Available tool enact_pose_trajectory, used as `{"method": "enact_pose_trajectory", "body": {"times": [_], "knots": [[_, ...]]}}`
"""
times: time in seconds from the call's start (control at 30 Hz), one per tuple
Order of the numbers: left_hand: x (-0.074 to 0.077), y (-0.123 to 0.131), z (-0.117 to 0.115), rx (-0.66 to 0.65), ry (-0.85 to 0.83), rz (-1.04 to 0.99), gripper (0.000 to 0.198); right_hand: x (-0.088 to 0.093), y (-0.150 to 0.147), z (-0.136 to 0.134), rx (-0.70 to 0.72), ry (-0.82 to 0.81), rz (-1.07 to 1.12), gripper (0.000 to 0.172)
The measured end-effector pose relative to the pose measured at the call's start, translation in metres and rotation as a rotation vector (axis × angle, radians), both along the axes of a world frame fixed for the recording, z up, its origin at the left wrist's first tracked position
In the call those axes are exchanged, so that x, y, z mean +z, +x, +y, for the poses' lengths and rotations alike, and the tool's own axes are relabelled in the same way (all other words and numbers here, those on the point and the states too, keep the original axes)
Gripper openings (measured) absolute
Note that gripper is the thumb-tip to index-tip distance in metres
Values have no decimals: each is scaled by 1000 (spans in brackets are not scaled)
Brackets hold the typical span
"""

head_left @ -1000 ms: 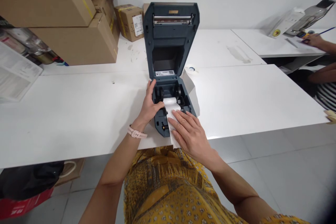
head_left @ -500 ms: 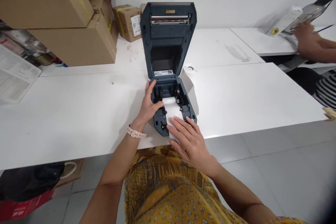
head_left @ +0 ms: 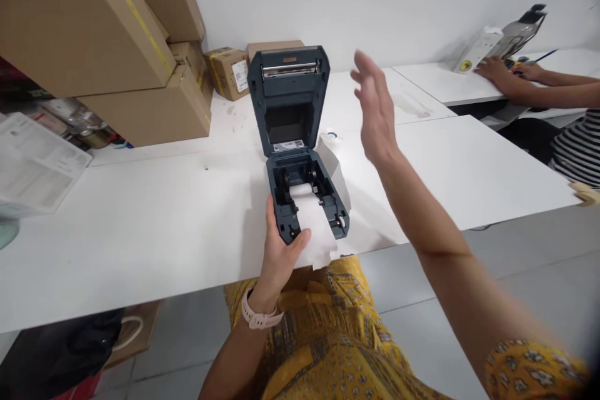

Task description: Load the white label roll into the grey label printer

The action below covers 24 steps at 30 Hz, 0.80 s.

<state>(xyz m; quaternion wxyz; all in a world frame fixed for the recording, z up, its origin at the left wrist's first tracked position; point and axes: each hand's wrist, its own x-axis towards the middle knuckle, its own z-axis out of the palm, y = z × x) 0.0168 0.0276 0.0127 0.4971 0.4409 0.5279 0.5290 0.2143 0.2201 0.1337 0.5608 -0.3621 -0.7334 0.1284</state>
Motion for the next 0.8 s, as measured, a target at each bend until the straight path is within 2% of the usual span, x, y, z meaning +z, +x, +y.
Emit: {"method": "enact_pose_trajectory", "body": {"times": [0.1, 0.13, 0.2, 0.27, 0.33, 0.43, 0.53, 0.63, 0.73, 0.8], "knots": [[-2, 3, -5, 10, 2, -43, 117, 34, -21, 61, 165, -206, 93, 68], [-3, 2, -5, 6, 1, -57, 117, 41, -27, 72, 211, -271, 100, 69], [-5, 2, -5, -9, -1, -86, 119, 49, -37, 77, 243, -325, 129, 72], [-7, 0, -6, -22, -1, -107, 119, 48, -38, 60, 218, -297, 176, 72], [-7, -1, -8, -27, -6, -104, 118, 41, -33, 30, 214, -238, 203, 66], [-7, -2, -9, -31, -6, -61, 116, 24, -15, -21, 348, -238, 76, 54], [-10, -3, -11, -37, 39, -30, 116, 1, 1, -60, 501, -251, -151, 51], [-20, -3, -16, -54, 86, -14, 123, -21, 5, -79, 538, -145, -329, 44], [-29, -5, -22, -65, 164, -34, 126, -37, -4, -81, 447, -23, -504, 45], [-28, -8, -23, -46, 226, -29, 116, -42, -14, -78, 382, 60, -615, 48]]}}
